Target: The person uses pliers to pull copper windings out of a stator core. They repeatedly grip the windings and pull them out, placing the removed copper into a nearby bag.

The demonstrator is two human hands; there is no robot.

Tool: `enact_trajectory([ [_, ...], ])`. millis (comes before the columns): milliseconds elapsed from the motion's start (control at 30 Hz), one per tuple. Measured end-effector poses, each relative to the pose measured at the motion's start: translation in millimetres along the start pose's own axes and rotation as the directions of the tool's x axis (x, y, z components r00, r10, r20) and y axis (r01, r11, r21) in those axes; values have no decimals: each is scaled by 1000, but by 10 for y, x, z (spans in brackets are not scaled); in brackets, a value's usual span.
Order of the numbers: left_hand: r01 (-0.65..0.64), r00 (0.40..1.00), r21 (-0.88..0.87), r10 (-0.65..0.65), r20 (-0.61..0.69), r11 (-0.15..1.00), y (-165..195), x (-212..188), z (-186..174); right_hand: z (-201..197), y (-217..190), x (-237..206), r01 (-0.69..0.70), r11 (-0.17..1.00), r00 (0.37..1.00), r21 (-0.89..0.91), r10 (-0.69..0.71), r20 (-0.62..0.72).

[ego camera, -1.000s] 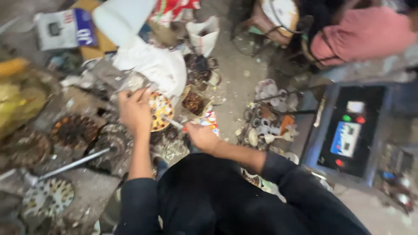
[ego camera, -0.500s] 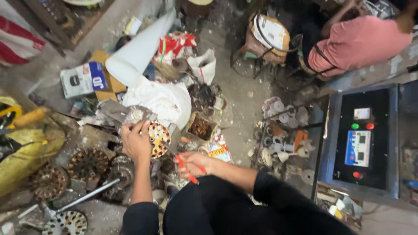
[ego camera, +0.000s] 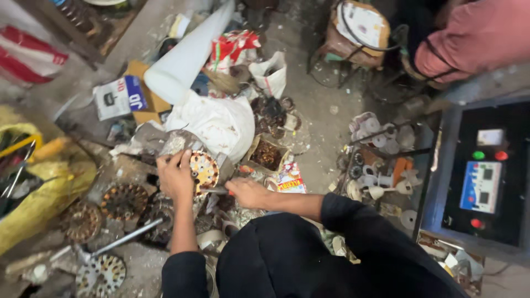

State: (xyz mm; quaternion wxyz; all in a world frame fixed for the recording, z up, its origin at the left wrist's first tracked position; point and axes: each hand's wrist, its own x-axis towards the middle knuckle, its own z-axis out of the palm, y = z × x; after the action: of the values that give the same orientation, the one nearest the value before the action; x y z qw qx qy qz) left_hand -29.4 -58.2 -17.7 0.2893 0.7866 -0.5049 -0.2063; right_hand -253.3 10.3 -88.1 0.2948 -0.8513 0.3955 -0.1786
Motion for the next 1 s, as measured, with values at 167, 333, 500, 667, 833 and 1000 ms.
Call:
enact_trajectory([
  [167, -2, 1000, -70, 1, -27, 998, -109, -5, 17, 22, -16, -70, -431, 874, 899, 223, 394, 192],
  [333, -10, 997, -58, 5, -80, 998, -160, -77, 9, -48, 370, -707, -52, 984, 992, 169, 70, -102],
  [500, -23, 998, -175, 12, -61, 984, 28, -81, -28, 11, 1115, -1185, -565, 824, 825, 45, 564, 39],
  [667, -21, 998, -162, 12, -61, 987, -28, -86, 54, -19, 1834, -1505, -487, 753, 287, -441, 616, 734],
  [833, 40, 979, -21, -44, -201, 999, -83, -118, 145, -131, 1582, -1576, -744, 660, 663, 103, 713, 229],
  [1000, 128, 974, -89, -142, -176, 988, 94, -156, 42, -390, 897, -1156, -335, 851, 924, 405, 381, -37],
])
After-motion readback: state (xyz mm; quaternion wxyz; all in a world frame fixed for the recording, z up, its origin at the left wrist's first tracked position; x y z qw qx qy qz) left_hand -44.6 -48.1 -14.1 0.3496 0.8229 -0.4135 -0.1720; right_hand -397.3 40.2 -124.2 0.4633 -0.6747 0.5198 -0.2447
